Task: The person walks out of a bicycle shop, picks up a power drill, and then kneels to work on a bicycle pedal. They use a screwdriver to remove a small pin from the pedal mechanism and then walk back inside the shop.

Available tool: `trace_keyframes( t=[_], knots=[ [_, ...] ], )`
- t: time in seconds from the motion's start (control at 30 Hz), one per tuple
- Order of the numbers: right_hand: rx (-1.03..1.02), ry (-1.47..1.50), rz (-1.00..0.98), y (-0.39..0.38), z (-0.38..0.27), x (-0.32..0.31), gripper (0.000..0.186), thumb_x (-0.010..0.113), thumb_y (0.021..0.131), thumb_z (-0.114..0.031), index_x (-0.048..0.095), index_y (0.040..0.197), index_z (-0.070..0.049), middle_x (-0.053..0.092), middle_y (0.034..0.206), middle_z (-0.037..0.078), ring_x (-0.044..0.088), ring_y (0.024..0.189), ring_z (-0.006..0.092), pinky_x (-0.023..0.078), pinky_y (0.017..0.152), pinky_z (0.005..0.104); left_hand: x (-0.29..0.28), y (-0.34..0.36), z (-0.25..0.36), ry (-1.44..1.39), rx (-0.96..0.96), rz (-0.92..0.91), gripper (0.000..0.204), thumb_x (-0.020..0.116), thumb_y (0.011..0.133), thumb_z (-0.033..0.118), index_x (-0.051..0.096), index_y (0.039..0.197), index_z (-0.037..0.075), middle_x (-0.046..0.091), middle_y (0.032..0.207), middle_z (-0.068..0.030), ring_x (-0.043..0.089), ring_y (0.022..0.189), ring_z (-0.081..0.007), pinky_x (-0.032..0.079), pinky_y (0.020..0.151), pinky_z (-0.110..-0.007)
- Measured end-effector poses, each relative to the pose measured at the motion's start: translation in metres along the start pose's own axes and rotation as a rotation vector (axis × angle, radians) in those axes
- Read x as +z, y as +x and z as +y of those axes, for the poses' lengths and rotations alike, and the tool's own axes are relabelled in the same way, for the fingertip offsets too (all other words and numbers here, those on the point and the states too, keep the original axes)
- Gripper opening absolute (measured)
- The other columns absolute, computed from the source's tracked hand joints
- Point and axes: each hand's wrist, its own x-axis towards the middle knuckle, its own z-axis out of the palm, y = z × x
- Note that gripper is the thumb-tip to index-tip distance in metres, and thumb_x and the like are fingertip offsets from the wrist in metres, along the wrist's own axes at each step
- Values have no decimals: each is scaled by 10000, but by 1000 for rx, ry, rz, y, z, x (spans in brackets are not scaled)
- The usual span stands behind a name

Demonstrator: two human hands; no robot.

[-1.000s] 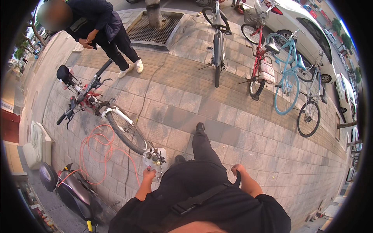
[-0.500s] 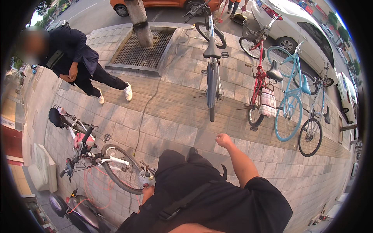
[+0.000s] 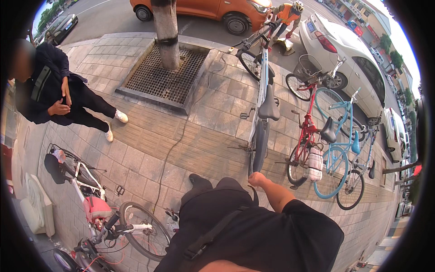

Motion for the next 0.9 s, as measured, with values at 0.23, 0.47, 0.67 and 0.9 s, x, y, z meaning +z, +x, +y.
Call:
trace_keyframes(
  t=[0.23, 0.47, 0.67, 0.9],
  knots=[
    [-399, -381, 88, 152, -156, -155, 344, 546, 923, -322, 758, 1044, -79, 735, 1051, 189, 695, 1014, 387, 554, 904, 454, 22, 68, 122, -164, -77, 125, 491, 786, 702, 219, 611, 1055, -74, 628, 968, -81, 591, 842, -211, 502, 839, -321],
    [-516, -173, 145, 291, -367, -294, 379, 582, 863, -293, 771, 1051, -23, 753, 1058, 180, 710, 1030, 394, 559, 912, 456, 51, 101, 322, -666, -321, 159, 701, 668, 782, 33, 427, 1440, 26, 613, 830, -55, 579, 658, -166, 495, 577, -333],
    [-415, 16, -97, 372, -500, -385, 305, 612, 960, -174, 707, 1173, 22, 711, 871, 92, 686, 674, 164, 558, 553, 319, 66, 146, 415, -707, -329, 277, 664, 742, 745, 67, 567, 1379, -23, 680, 914, -101, 626, 669, -170, 512, 599, -326],
    [-422, -94, -173, 442, -655, -427, 322, 627, 957, -197, 703, 1197, 4, 716, 873, 85, 684, 670, 160, 554, 548, 307, 58, 189, 514, -751, -401, 319, 567, 771, 727, 112, 640, 1252, -57, 723, 852, -127, 664, 666, -193, 538, 626, -351]
  ],
)
